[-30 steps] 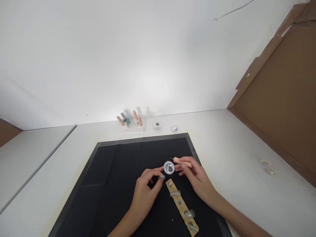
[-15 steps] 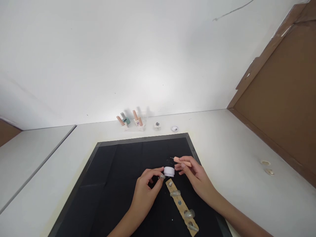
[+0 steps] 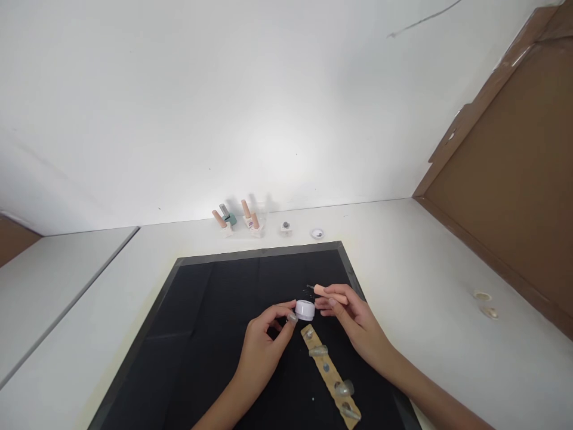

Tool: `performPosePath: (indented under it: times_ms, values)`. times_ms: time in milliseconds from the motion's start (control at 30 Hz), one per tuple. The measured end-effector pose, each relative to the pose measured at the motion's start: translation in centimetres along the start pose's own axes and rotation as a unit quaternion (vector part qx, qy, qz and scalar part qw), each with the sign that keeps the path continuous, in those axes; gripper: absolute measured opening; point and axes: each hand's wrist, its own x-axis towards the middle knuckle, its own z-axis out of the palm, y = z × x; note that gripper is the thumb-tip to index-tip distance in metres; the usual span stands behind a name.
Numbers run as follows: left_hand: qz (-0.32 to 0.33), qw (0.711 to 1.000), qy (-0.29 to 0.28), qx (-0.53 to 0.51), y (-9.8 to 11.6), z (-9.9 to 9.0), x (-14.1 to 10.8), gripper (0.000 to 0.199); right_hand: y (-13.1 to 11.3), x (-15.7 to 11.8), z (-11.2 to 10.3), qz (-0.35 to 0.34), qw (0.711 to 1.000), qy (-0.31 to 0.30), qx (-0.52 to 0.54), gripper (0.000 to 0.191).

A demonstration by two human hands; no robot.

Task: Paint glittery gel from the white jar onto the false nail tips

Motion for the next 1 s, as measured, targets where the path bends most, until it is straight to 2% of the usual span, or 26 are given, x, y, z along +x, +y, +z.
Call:
performPosePath:
  times_ms: [400,767,1000]
  values:
    - [-0.011,1.0,-0.005,0.003,0.08,0.05,0.17,0.013,-0.1,-0.04,-0.2,-0.008,0.999,0.014,-0.032,0.026]
    - [-0.019,1.0,-0.002,0.006,0.05,0.01,0.16,0.012,-0.45,-0.17,-0.08,0.013,0.998,-0.062,-0.023,0.023]
    - [-0.022,1.0,0.005,-0.013,-0.03,0.12,0.17,0.013,-0.36,-0.2,-0.17,0.008,0.997,-0.071,0.005,0.026]
